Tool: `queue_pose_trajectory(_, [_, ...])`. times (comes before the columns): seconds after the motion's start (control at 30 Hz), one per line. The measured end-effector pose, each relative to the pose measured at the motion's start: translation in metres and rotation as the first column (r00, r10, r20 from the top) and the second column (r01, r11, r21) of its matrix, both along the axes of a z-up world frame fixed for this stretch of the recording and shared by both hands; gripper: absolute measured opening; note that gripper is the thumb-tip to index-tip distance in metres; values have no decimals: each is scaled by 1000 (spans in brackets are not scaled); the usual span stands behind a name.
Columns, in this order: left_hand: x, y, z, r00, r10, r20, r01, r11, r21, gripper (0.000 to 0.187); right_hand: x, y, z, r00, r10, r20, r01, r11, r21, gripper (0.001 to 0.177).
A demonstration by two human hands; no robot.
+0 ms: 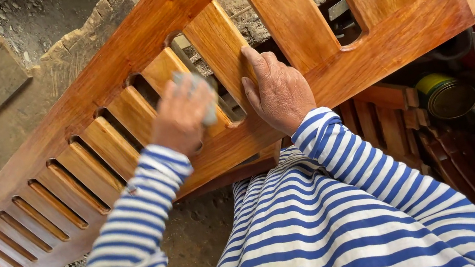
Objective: The person sands a wooden slatted board using a sanding block. They rub the block along the edges and surfaces of the board, moving from one end to the other.
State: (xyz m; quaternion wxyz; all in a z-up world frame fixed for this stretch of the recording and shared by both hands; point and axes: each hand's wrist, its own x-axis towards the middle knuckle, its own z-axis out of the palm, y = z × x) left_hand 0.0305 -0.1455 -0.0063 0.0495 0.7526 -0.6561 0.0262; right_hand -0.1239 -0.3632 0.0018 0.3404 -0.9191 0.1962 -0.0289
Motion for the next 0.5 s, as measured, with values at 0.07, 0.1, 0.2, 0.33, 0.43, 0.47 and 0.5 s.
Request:
queue_pose_trajectory(0.07, [-31, 13, -5, 994, -21, -106, 24, 999, 30, 37, 0, 1, -3, 1000, -2, 0, 2, 1000, -4, 58])
queue_pose_trajectory(0.1, [-48, 20, -8, 977, -33, -210, 45, 998, 53, 37, 0, 1, -5, 1000, 1, 1, -1, 1000, -13, 58])
queue_pose_trajectory(0.2, [-6, 4, -18, 980, -124, -153, 123, 992, -16, 40, 0, -1, 0, 1000, 5, 12, -5, 1000, 8, 57])
queue_pose_trajectory(0.33, [70, -8, -26, 998, -56, 15, 57, 998, -5, 47, 0, -3, 1, 1000, 20, 3, -20, 1000, 1, 57])
queue_pose_trajectory(0.43, [55, -6, -22, 999, -13, -30, 15, 999, 45, 46, 1, -2, 1, 1000, 14, 7, -15, 1000, 7, 56])
queue_pose_trajectory(0.47, [38, -10, -13, 1000, -11, -22, 12, 1000, 29, 45, 0, -3, 1, 1000, 10, 5, -10, 1000, 10, 56])
queue_pose_trajectory(0.5, [22, -12, -1, 1000, -4, -12, 4, 1000, 19, 44, 1, -1, 2, 1000, 9, 6, -9, 1000, 18, 56])
